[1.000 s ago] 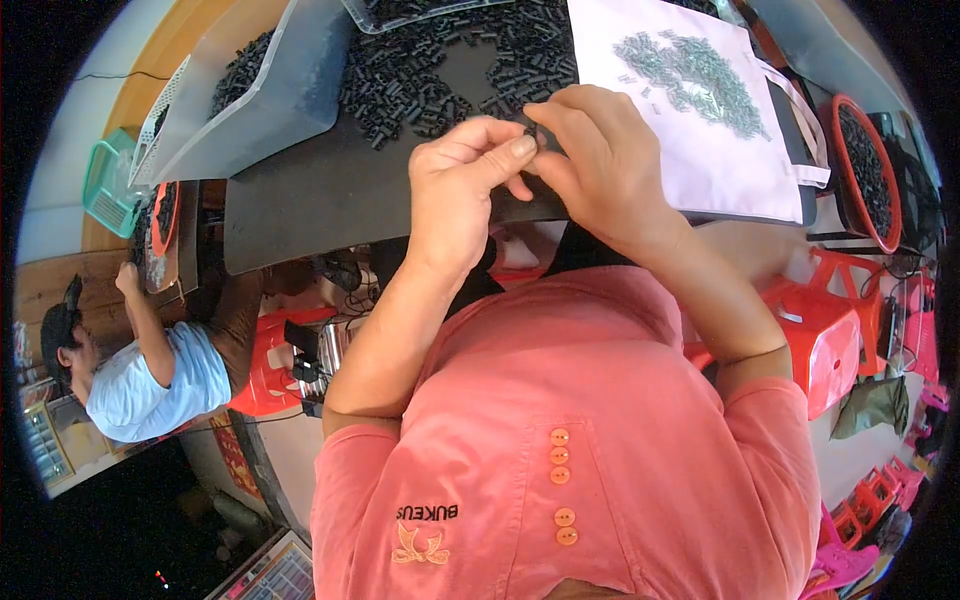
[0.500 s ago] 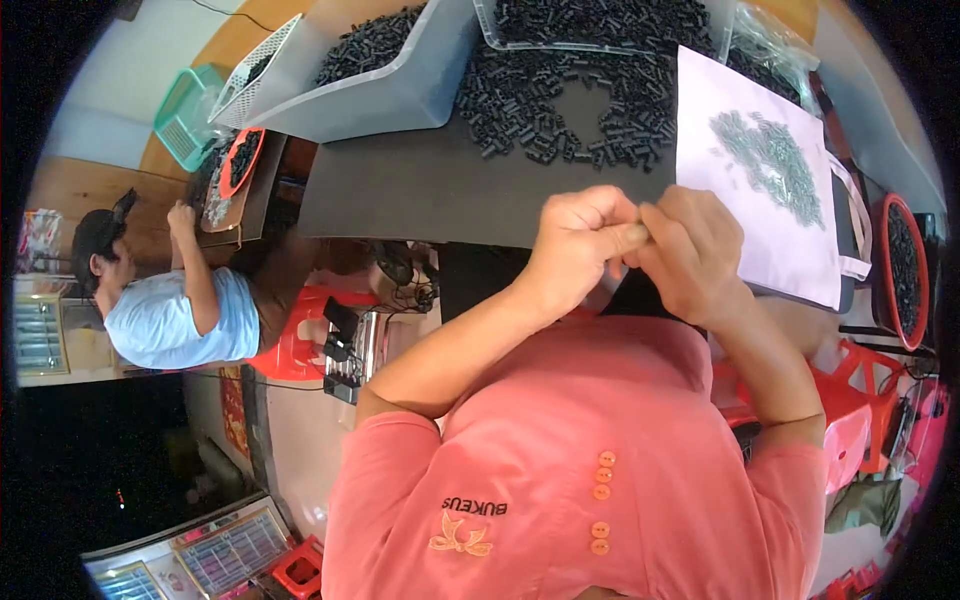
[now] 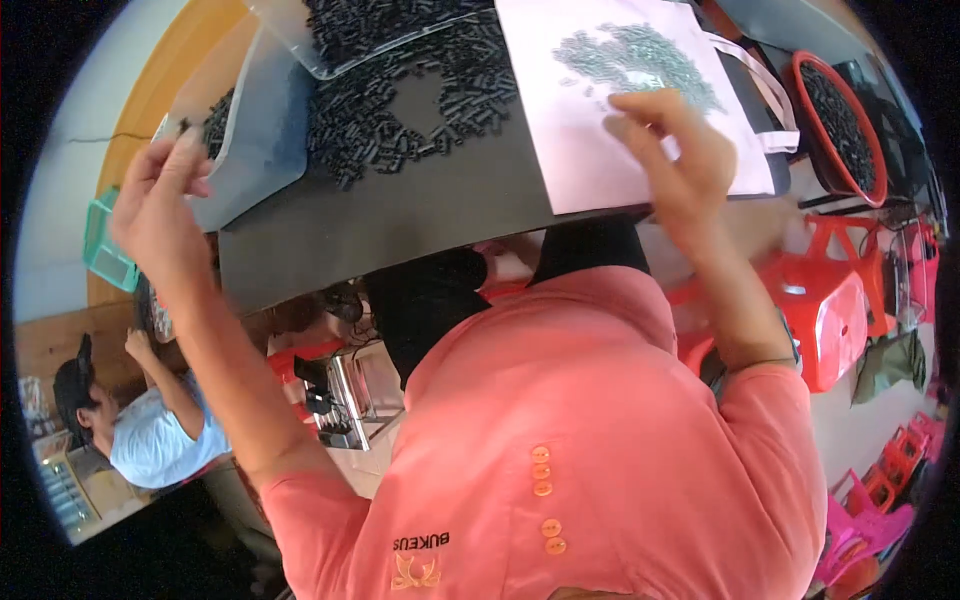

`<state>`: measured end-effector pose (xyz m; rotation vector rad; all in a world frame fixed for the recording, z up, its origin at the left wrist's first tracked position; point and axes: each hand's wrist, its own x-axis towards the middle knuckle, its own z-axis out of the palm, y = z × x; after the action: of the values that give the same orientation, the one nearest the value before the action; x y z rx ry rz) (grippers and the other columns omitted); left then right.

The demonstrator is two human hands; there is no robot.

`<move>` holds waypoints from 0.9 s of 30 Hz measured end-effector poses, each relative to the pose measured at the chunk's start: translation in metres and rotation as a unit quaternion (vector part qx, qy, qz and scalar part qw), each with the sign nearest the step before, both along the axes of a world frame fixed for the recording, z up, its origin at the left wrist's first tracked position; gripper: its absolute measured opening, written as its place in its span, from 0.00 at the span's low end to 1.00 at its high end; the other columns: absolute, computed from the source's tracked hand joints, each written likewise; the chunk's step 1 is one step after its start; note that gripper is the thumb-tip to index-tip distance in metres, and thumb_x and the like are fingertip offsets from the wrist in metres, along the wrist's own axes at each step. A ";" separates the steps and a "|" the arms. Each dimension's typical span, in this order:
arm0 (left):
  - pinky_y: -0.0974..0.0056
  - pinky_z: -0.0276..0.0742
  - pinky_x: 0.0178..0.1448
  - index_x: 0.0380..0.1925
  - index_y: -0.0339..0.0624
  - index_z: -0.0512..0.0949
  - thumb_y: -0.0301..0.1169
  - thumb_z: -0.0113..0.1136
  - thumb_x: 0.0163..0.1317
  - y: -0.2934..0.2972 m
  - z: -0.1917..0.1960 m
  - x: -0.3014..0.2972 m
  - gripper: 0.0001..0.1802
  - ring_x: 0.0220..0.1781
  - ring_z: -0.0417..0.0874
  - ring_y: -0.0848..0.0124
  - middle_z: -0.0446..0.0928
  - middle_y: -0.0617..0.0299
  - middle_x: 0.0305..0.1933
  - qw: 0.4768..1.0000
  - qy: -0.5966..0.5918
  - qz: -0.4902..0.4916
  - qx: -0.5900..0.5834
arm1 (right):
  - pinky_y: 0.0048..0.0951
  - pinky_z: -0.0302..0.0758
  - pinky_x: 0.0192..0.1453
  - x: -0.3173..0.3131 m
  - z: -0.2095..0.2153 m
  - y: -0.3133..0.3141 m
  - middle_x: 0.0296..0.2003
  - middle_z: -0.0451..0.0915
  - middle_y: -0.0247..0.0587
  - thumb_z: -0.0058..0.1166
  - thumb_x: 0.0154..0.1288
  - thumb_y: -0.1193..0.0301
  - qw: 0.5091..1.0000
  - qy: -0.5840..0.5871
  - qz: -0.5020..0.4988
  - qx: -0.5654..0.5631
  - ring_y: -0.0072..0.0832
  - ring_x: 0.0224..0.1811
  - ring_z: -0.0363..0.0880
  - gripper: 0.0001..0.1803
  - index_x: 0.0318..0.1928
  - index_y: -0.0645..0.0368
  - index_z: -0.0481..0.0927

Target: The person assembles small components by picking up plastic parts and inserting small pins into them by hand.

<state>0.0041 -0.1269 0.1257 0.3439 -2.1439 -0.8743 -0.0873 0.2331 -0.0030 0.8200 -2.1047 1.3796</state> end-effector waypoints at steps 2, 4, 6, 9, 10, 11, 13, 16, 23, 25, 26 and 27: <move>0.70 0.74 0.34 0.35 0.32 0.83 0.26 0.65 0.57 -0.033 0.006 -0.009 0.08 0.30 0.79 0.74 0.80 0.60 0.27 1.000 -0.026 0.012 -0.007 | 0.21 0.73 0.33 -0.014 -0.006 0.014 0.26 0.81 0.34 0.63 0.60 0.74 0.994 -0.072 0.010 -0.078 0.17 0.28 0.77 0.08 0.39 0.62 0.83; 0.67 0.75 0.38 0.37 0.35 0.83 0.25 0.66 0.55 -0.046 -0.003 -0.025 0.10 0.31 0.79 0.72 0.80 0.60 0.29 0.965 -0.106 0.100 -0.217 | 0.20 0.73 0.34 -0.020 -0.007 0.023 0.26 0.81 0.32 0.62 0.61 0.75 0.982 -0.143 0.012 -0.126 0.15 0.29 0.76 0.07 0.39 0.64 0.83; 0.65 0.76 0.41 0.38 0.38 0.83 0.23 0.65 0.53 -0.036 -0.019 -0.033 0.10 0.31 0.78 0.71 0.80 0.59 0.31 0.923 -0.052 0.099 -0.369 | 0.18 0.72 0.34 -0.021 -0.002 0.024 0.27 0.81 0.32 0.61 0.61 0.76 0.957 -0.207 0.067 -0.194 0.15 0.29 0.76 0.06 0.38 0.64 0.83; 0.65 0.76 0.40 0.35 0.38 0.82 0.23 0.64 0.54 0.065 -0.053 -0.054 0.07 0.33 0.80 0.68 0.79 0.58 0.32 0.955 0.015 -0.113 -0.275 | 0.16 0.71 0.35 -0.020 -0.010 0.023 0.26 0.80 0.31 0.61 0.61 0.76 0.947 -0.225 0.067 -0.221 0.15 0.29 0.75 0.06 0.38 0.65 0.83; 0.64 0.76 0.40 0.33 0.37 0.82 0.23 0.65 0.53 0.092 -0.061 -0.059 0.07 0.34 0.81 0.67 0.79 0.58 0.32 0.952 -0.008 -0.199 -0.233 | 0.16 0.71 0.35 -0.021 -0.012 0.021 0.26 0.80 0.31 0.61 0.61 0.76 0.946 -0.225 0.068 -0.222 0.15 0.29 0.75 0.06 0.38 0.65 0.83; 0.64 0.76 0.39 0.30 0.37 0.81 0.22 0.65 0.52 0.112 -0.073 -0.069 0.04 0.33 0.80 0.65 0.78 0.57 0.30 0.941 -0.003 -0.261 -0.216 | 0.16 0.70 0.35 -0.021 -0.013 0.020 0.26 0.80 0.31 0.62 0.61 0.76 0.945 -0.227 0.069 -0.226 0.15 0.28 0.75 0.06 0.38 0.65 0.83; 0.59 0.76 0.40 0.26 0.37 0.79 0.21 0.63 0.50 0.145 -0.092 -0.086 0.03 0.33 0.79 0.58 0.75 0.55 0.28 0.918 -0.018 -0.345 -0.196 | 0.16 0.70 0.34 -0.022 -0.012 0.017 0.26 0.79 0.31 0.62 0.61 0.75 0.942 -0.232 0.072 -0.231 0.15 0.28 0.75 0.06 0.38 0.64 0.83; 0.65 0.74 0.39 0.31 0.34 0.80 0.21 0.61 0.52 0.174 -0.110 -0.109 0.06 0.34 0.79 0.63 0.75 0.55 0.29 0.902 -0.022 -0.374 -0.215 | 0.16 0.70 0.34 -0.023 -0.012 0.016 0.26 0.79 0.30 0.62 0.61 0.75 0.937 -0.238 0.079 -0.242 0.14 0.28 0.75 0.06 0.37 0.64 0.83; 0.57 0.76 0.41 0.31 0.38 0.79 0.26 0.62 0.54 0.186 -0.136 -0.138 0.05 0.39 0.80 0.57 0.75 0.55 0.31 0.885 -0.062 -0.357 -0.292 | 0.16 0.70 0.33 -0.021 -0.018 0.021 0.25 0.79 0.29 0.62 0.60 0.75 0.934 -0.258 0.065 -0.238 0.14 0.28 0.74 0.06 0.37 0.63 0.84; 0.57 0.76 0.41 0.30 0.38 0.79 0.26 0.62 0.54 0.189 -0.137 -0.139 0.05 0.39 0.80 0.57 0.75 0.55 0.31 0.884 -0.060 -0.352 -0.303 | 0.16 0.70 0.33 -0.021 -0.018 0.022 0.25 0.79 0.29 0.61 0.60 0.75 0.933 -0.260 0.072 -0.240 0.14 0.27 0.74 0.06 0.37 0.63 0.84; 0.56 0.76 0.41 0.30 0.39 0.78 0.26 0.63 0.54 0.190 -0.138 -0.139 0.04 0.39 0.80 0.56 0.74 0.56 0.31 0.883 -0.056 -0.345 -0.313 | 0.16 0.70 0.33 -0.022 -0.018 0.022 0.26 0.79 0.29 0.62 0.60 0.75 0.931 -0.261 0.074 -0.244 0.14 0.27 0.74 0.06 0.37 0.64 0.84; 0.56 0.76 0.41 0.30 0.39 0.78 0.26 0.63 0.54 0.191 -0.139 -0.140 0.04 0.39 0.80 0.56 0.74 0.56 0.31 0.883 -0.057 -0.344 -0.314 | 0.16 0.70 0.33 -0.022 -0.018 0.022 0.26 0.79 0.30 0.62 0.60 0.75 0.930 -0.260 0.077 -0.248 0.14 0.27 0.74 0.06 0.37 0.64 0.84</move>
<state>-0.1356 0.0636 -0.0132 -0.7559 -2.5479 -0.4580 -0.1093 0.2546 -0.0213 0.4430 -1.9109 2.2920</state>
